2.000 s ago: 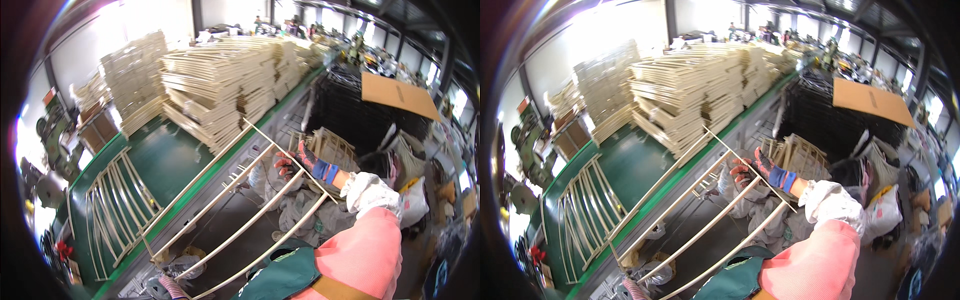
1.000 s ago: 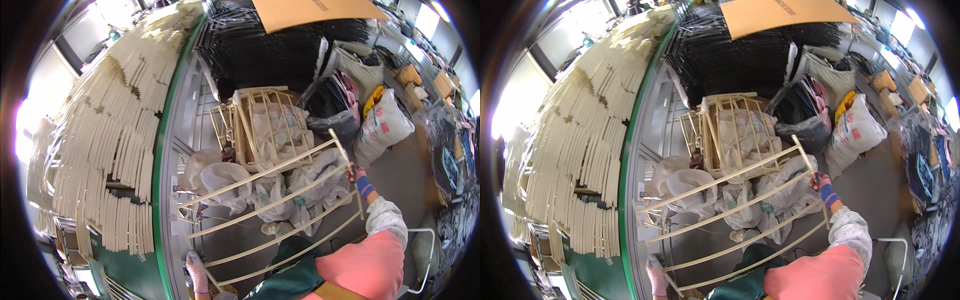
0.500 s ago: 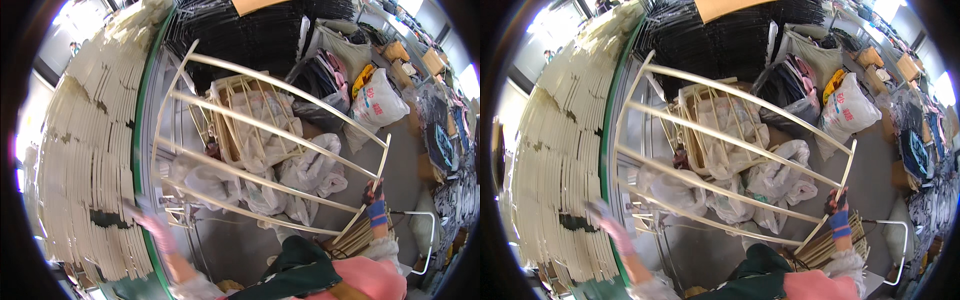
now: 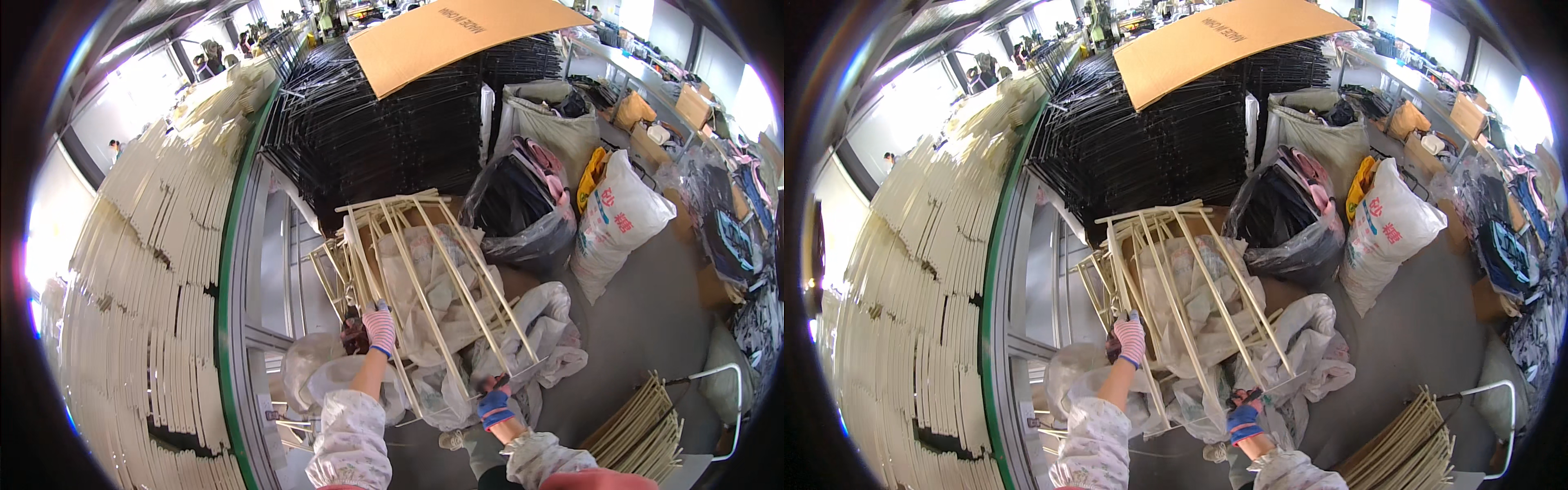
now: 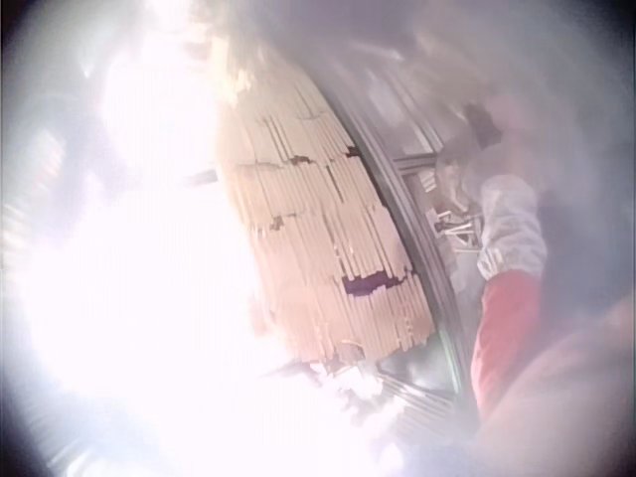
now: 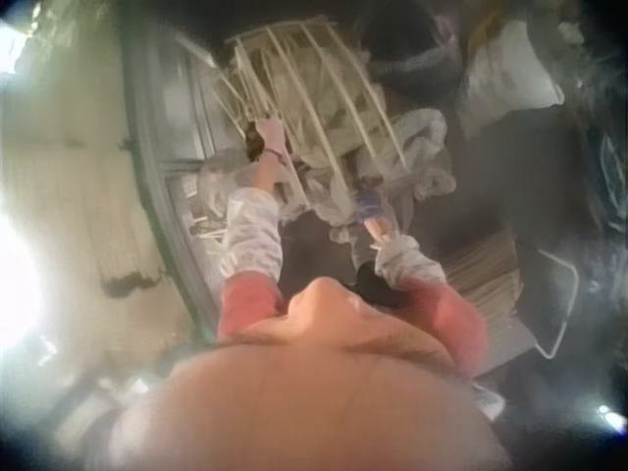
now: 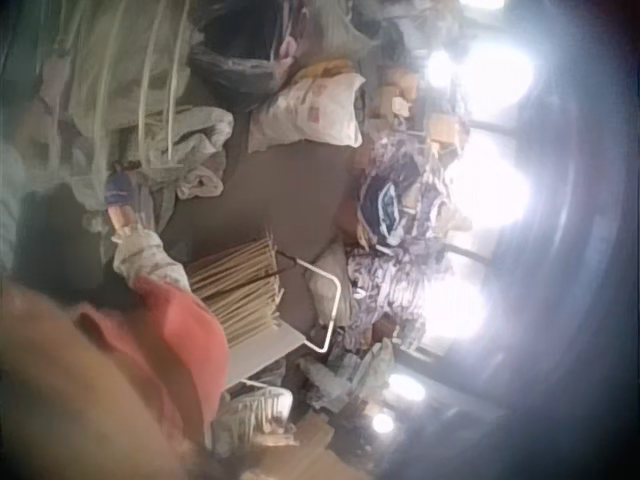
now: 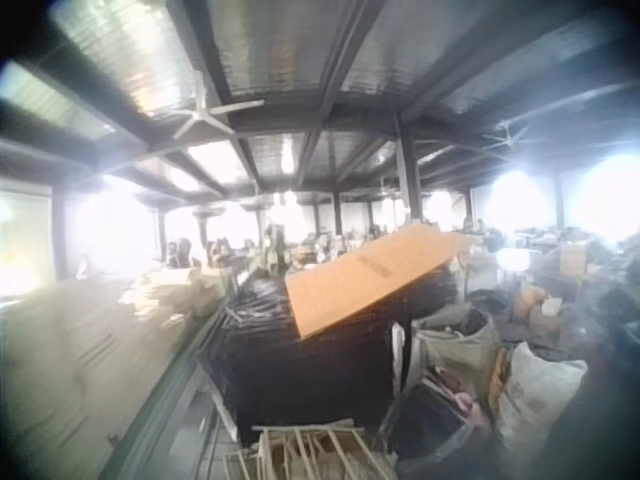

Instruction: The person assembles wooden frames by picking up thin wooden sticks, inserting them into a press machine, and stacking the finished frames on a green table. The process is repeated multiple times with consistent hand movements and tool use.

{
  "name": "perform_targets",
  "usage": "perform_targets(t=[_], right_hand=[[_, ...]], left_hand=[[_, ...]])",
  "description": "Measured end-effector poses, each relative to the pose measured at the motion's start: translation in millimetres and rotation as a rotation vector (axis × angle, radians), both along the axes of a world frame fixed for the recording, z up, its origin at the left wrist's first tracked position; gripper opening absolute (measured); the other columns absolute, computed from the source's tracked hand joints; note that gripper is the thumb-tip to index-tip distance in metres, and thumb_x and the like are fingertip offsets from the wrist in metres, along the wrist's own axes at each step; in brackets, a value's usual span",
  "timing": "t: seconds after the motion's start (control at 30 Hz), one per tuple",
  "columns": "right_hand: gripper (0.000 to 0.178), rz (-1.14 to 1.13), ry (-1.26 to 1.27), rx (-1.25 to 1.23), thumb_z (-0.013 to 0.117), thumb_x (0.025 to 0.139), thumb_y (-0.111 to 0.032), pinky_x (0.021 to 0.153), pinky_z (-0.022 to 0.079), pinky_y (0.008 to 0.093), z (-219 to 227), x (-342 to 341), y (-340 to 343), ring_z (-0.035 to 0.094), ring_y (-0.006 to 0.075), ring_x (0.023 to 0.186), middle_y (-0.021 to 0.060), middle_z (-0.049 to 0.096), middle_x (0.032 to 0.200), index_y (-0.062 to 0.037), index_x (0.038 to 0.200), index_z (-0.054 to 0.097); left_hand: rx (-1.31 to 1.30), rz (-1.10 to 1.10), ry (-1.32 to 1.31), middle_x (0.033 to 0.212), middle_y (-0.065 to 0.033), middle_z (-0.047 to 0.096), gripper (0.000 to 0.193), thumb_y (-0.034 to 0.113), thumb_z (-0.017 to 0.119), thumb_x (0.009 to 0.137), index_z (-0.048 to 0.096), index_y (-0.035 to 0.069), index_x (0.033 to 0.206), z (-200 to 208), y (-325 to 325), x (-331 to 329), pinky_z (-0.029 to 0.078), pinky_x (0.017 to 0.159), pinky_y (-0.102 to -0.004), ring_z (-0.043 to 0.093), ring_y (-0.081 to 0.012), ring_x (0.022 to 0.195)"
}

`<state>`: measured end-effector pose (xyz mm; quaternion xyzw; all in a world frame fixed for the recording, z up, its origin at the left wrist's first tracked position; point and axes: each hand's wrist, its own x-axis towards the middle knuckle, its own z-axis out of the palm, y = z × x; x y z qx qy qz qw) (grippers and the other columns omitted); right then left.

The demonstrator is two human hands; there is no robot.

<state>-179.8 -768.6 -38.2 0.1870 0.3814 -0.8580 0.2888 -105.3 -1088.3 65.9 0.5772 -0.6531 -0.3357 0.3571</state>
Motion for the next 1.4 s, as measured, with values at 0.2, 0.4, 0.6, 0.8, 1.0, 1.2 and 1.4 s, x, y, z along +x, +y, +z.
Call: perform_targets(t=[0.2,0.4,0.6,0.8,1.0,1.2,1.4], right_hand=[[0.037,0.065,-0.218,0.052,0.051,0.088,-0.044,0.047,0.041,0.0298,-61,-10,-78,0.047,0.0197,0.050,0.0034,0.049,0.060,-0.0116,0.071,0.049],[0.034,0.285,0.251,0.698,0.055,0.089,-0.036,0.053,0.047,0.0362,-160,-5,-102,0.059,0.0221,0.062,0.0099,0.063,0.082,-0.0026,0.095,0.055],[0.025,0.201,-0.232,0.231,0.056,0.087,-0.027,0.059,0.052,0.0431,-165,-61,-121,0.061,0.0317,0.062,0.0170,0.063,0.071,-0.0030,0.081,0.053],[0.015,0.130,-0.071,0.242,0.052,0.083,-0.015,0.049,0.050,0.0415,-111,-77,-151,0.061,0.0295,0.058,0.0154,0.060,0.065,-0.0005,0.086,0.048],[0.013,0.060,0.292,0.405,0.050,0.086,-0.011,0.045,0.045,0.0370,-138,-122,-157,0.055,0.0244,0.055,0.0122,0.056,0.070,-0.0059,0.094,0.041],[0.009,0.076,0.311,0.423,0.052,0.088,-0.014,0.045,0.043,0.0343,-222,-163,-172,0.055,0.0232,0.056,0.0106,0.054,0.072,-0.0094,0.089,0.044],[0.015,0.070,0.170,0.595,0.059,0.085,-0.016,0.053,0.049,0.0416,-253,-165,-166,0.059,0.0245,0.059,0.0117,0.059,0.074,-0.0028,0.086,0.051]], left_hand=[[0.081,-0.043,-0.201,0.071,-0.0248,0.059,0.028,0.025,0.054,0.085,0.059,-0.003,0.090,-75,-81,-36,0.045,0.062,-0.0443,0.057,-0.0422,0.068],[0.073,-0.222,-0.528,0.100,-0.0255,0.060,0.039,0.019,0.061,0.076,0.055,-0.001,0.110,-106,-108,-42,0.049,0.076,-0.0409,0.061,-0.0363,0.091],[0.209,-0.110,-0.885,0.118,-0.0233,0.052,0.045,0.024,0.061,0.077,0.050,0.003,0.115,-111,-18,-41,0.049,0.082,-0.0443,0.055,-0.0364,0.106],[0.447,-0.184,-0.710,0.092,-0.0251,0.063,0.039,0.027,0.056,0.079,0.051,-0.003,0.103,-88,10,-32,0.048,0.080,-0.0452,0.062,-0.0379,0.090],[0.348,-0.232,-0.623,0.079,-0.0253,0.063,0.034,0.030,0.054,0.082,0.054,-0.003,0.092,-87,16,-54,0.050,0.069,-0.0468,0.062,-0.0408,0.079],[0.507,-0.321,-0.748,0.092,-0.0204,0.065,0.046,0.036,0.053,0.085,0.049,-0.004,0.108,-118,16,-67,0.052,0.077,-0.0422,0.064,-0.0325,0.089],[0.383,-0.261,-0.678,0.107,-0.0224,0.059,0.058,0.034,0.058,0.081,0.043,-0.003,0.123,-137,34,-53,0.048,0.082,-0.0441,0.059,-0.0365,0.096]])
